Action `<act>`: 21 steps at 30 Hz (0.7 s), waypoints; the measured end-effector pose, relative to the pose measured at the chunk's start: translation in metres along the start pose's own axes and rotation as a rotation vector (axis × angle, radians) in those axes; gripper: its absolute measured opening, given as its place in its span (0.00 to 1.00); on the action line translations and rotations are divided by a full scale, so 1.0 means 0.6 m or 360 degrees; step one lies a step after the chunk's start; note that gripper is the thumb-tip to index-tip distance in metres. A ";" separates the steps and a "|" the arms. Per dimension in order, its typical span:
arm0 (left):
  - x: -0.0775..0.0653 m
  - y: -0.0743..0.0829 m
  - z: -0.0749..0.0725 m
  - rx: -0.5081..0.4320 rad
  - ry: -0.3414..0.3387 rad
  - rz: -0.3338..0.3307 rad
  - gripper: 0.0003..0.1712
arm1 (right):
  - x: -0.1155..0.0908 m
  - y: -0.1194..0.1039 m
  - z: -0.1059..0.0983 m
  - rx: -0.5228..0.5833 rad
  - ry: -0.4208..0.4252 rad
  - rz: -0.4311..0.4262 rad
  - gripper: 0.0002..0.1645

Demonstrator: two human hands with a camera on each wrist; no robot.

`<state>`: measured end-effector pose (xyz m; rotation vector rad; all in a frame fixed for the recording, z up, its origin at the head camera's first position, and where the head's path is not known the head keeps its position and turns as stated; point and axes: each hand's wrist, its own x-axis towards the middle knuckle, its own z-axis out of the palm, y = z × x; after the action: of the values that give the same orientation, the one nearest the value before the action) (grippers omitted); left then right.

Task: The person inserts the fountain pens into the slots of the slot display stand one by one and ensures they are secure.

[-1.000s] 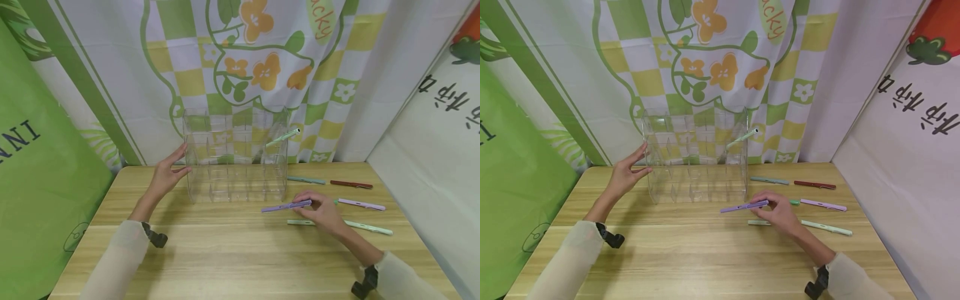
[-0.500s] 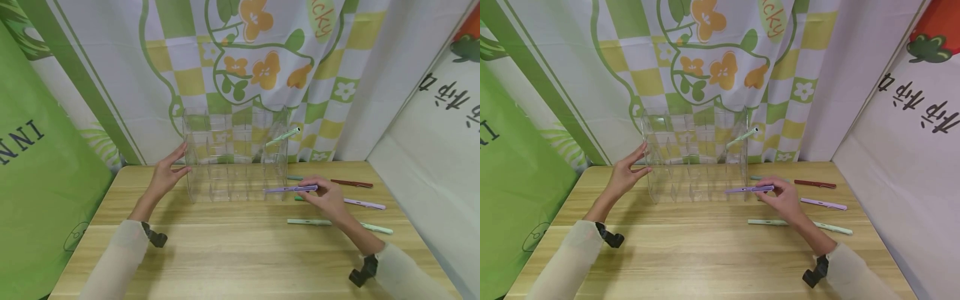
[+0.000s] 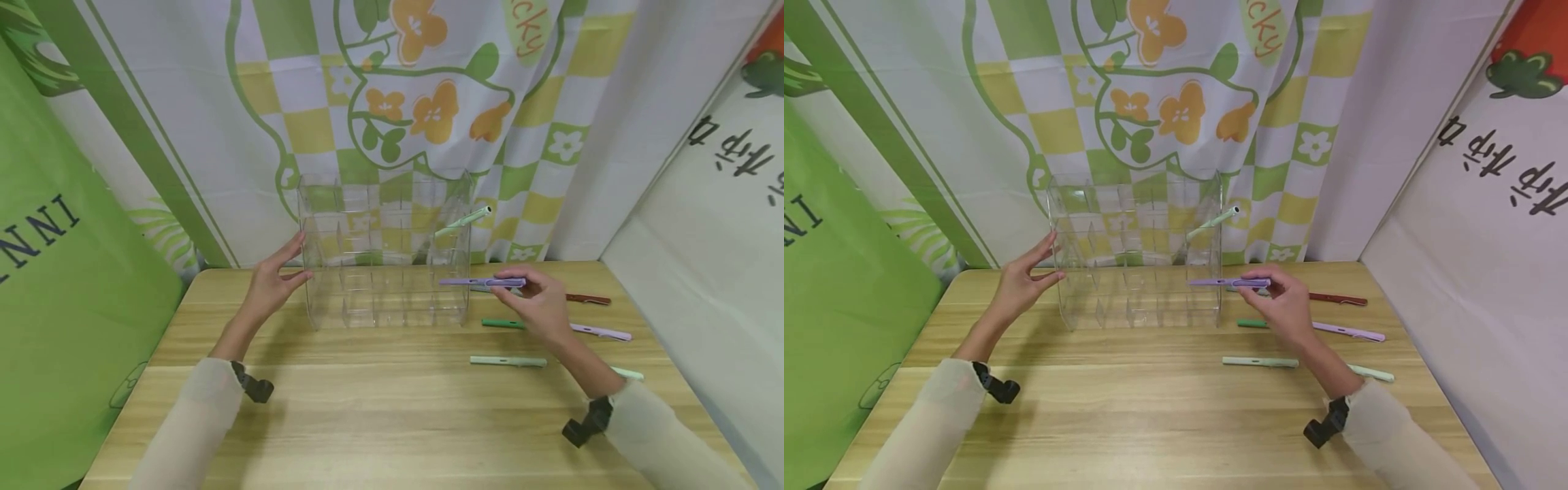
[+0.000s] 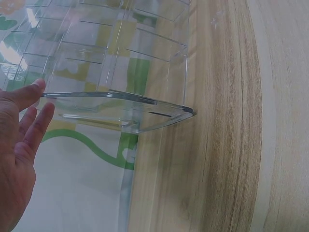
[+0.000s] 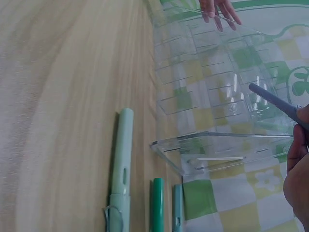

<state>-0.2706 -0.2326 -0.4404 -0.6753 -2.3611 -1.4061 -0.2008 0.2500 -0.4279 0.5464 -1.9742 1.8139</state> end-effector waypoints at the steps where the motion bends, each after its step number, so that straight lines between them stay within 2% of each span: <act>1: 0.000 0.000 0.000 -0.0006 -0.0002 -0.0002 0.46 | 0.003 -0.001 0.000 -0.0003 0.0005 -0.0009 0.15; 8: 0.000 0.001 0.000 -0.0022 -0.0012 -0.0038 0.47 | 0.021 0.000 0.002 0.0043 0.0049 -0.0006 0.15; 15: 0.001 0.002 0.000 -0.0012 -0.0017 -0.0037 0.46 | 0.037 0.009 0.007 -0.0083 0.0128 0.0028 0.16; 21: 0.000 0.002 -0.001 -0.0002 -0.0015 -0.0037 0.46 | 0.050 0.013 0.017 -0.0060 0.0149 -0.0012 0.14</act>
<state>-0.2701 -0.2325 -0.4395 -0.6583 -2.3832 -1.4169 -0.2308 0.2398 -0.4192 0.4483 -1.9369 1.7613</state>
